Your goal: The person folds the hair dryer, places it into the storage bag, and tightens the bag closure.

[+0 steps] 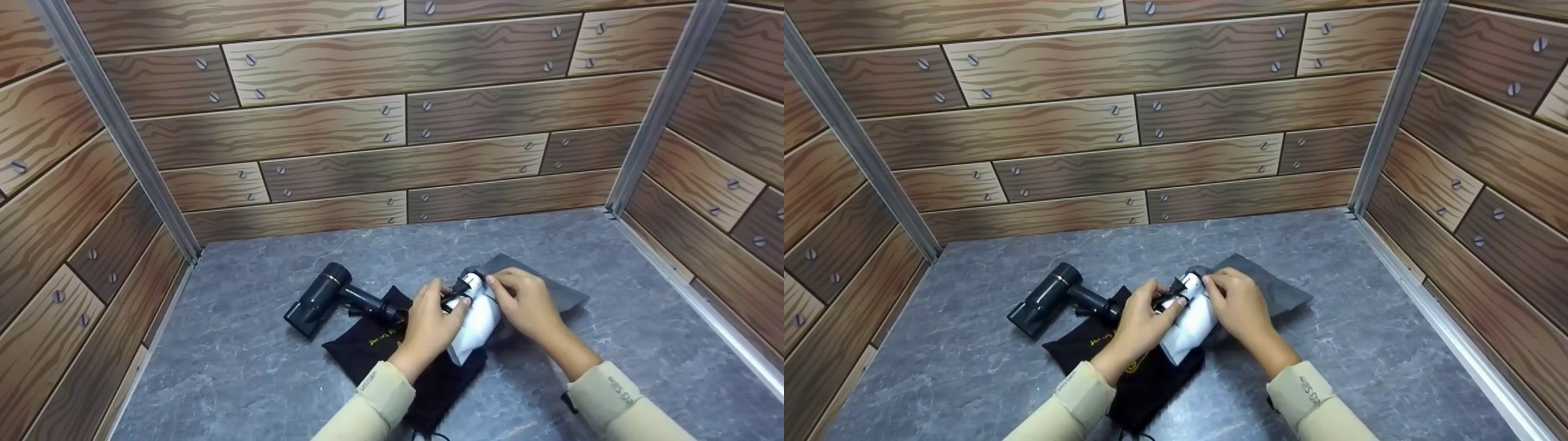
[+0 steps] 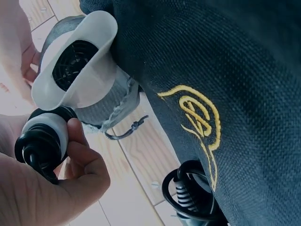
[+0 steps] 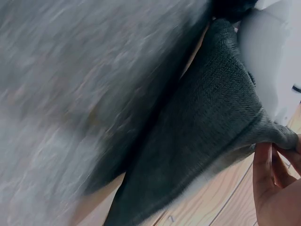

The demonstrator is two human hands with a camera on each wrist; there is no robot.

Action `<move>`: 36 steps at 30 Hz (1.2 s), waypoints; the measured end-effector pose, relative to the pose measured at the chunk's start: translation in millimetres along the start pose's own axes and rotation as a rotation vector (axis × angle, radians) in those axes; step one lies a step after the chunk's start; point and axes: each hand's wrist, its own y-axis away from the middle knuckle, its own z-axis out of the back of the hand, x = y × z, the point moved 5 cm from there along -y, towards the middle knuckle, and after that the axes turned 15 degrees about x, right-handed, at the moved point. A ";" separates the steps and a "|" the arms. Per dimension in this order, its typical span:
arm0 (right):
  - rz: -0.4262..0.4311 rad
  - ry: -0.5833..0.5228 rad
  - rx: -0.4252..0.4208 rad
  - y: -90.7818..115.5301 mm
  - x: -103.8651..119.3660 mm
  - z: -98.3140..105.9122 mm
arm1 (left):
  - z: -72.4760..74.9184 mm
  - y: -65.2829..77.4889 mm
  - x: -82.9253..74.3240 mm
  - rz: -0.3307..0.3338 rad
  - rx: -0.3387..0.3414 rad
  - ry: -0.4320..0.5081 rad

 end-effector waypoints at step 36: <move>0.104 -0.036 0.016 4.0 23.7 -5.2 | -3.3 -9.3 5.5 -0.004 -0.052 0.050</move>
